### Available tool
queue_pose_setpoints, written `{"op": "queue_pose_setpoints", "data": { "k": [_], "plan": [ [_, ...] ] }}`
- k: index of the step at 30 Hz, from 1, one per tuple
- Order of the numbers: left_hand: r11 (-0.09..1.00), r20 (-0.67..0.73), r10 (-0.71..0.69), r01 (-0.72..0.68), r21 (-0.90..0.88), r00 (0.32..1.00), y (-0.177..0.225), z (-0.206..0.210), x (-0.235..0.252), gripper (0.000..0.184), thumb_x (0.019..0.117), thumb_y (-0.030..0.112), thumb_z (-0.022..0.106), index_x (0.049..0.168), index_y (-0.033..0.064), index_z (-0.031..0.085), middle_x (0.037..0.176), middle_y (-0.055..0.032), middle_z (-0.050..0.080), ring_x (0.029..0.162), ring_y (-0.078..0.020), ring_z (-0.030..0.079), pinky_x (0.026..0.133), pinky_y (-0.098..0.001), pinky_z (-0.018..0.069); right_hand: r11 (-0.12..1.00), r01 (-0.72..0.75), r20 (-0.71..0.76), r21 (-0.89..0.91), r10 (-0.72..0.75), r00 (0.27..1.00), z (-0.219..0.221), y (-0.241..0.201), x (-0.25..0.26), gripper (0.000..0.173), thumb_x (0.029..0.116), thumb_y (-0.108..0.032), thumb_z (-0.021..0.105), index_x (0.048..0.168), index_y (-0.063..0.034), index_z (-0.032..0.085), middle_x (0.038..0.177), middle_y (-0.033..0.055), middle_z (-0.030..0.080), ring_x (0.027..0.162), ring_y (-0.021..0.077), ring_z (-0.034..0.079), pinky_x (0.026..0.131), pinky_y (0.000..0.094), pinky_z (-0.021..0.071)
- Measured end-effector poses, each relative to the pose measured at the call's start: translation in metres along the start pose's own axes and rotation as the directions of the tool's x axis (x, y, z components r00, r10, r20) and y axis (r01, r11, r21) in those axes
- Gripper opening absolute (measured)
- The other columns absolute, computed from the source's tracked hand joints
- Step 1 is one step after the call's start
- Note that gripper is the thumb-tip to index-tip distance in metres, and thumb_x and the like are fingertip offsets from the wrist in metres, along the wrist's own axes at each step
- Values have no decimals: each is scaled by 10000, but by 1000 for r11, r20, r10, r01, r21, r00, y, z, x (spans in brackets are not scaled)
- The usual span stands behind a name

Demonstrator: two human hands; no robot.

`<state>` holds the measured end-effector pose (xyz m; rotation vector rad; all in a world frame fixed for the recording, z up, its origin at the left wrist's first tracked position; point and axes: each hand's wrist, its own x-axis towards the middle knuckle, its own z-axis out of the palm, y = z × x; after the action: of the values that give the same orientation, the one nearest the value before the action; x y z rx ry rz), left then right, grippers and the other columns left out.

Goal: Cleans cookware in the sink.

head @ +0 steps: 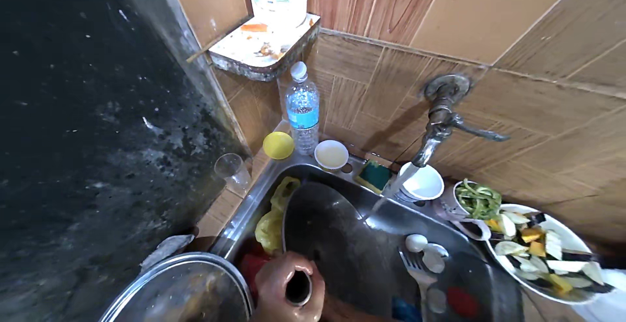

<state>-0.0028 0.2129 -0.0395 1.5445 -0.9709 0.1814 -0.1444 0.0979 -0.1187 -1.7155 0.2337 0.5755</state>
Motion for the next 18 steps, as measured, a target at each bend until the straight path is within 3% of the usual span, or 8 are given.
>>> {"op": "queue_pose_setpoints", "data": {
  "k": [3,6,7,9,11,13,16,18],
  "plan": [
    [998,53,-59,60,-23,997,21,9,0,104,814,86,710,864,79,618,778,10,681,750,16,659,698,-128,559,806,-312,-164,-502,266,950,-41,79,-5,691,1108,-399,408,1668,-108,128,1734,156,99,1601,362,91,1263,638,82],
    [994,53,-93,96,-51,994,20,10,1,114,852,127,725,890,100,621,805,31,681,764,26,657,703,-130,564,700,-603,-505,-381,389,771,-41,70,42,743,1100,-506,306,1669,-100,53,1728,203,40,1597,404,51,1250,660,82],
    [993,29,-106,107,-52,994,14,9,2,113,860,147,730,888,113,626,801,48,676,757,35,654,694,-131,568,759,-584,-562,-287,360,745,-24,52,56,732,1102,-489,300,1664,-73,82,1717,239,63,1590,429,60,1247,668,84],
    [993,-4,-97,96,-68,995,2,7,4,115,858,146,733,876,120,623,781,62,661,738,41,644,679,-128,564,941,-279,-566,-193,125,815,15,24,68,691,1101,-438,285,1643,-22,185,1704,258,124,1589,420,96,1271,623,111],
    [996,-11,-76,75,-49,997,-4,3,4,114,853,138,729,877,121,619,787,63,658,745,40,642,689,-126,561,987,62,-396,-149,-117,911,31,11,54,740,1090,-474,255,1628,29,183,1701,262,128,1594,396,94,1285,592,89],
    [993,-52,-116,116,11,992,-3,2,7,103,824,108,720,842,96,620,773,59,657,737,49,639,691,-114,558,950,122,-164,-289,-175,971,3,27,34,691,1097,-389,359,1638,1,180,1718,215,110,1604,368,57,1289,580,59],
    [977,-97,-194,201,68,976,-7,-1,9,96,794,88,711,807,77,617,751,51,650,706,46,628,661,-109,543,814,-208,-272,-542,65,960,-53,79,37,695,1080,-377,477,1662,-121,195,1731,154,130,1604,360,68,1266,639,49],
    [979,-73,-198,200,34,978,-11,-4,8,101,810,101,717,817,94,617,751,59,652,697,39,633,648,-119,551,709,-484,-524,-514,188,831,-78,92,63,689,1087,-454,403,1672,-181,163,1731,157,126,1602,380,54,1251,669,20]
  ]
}}
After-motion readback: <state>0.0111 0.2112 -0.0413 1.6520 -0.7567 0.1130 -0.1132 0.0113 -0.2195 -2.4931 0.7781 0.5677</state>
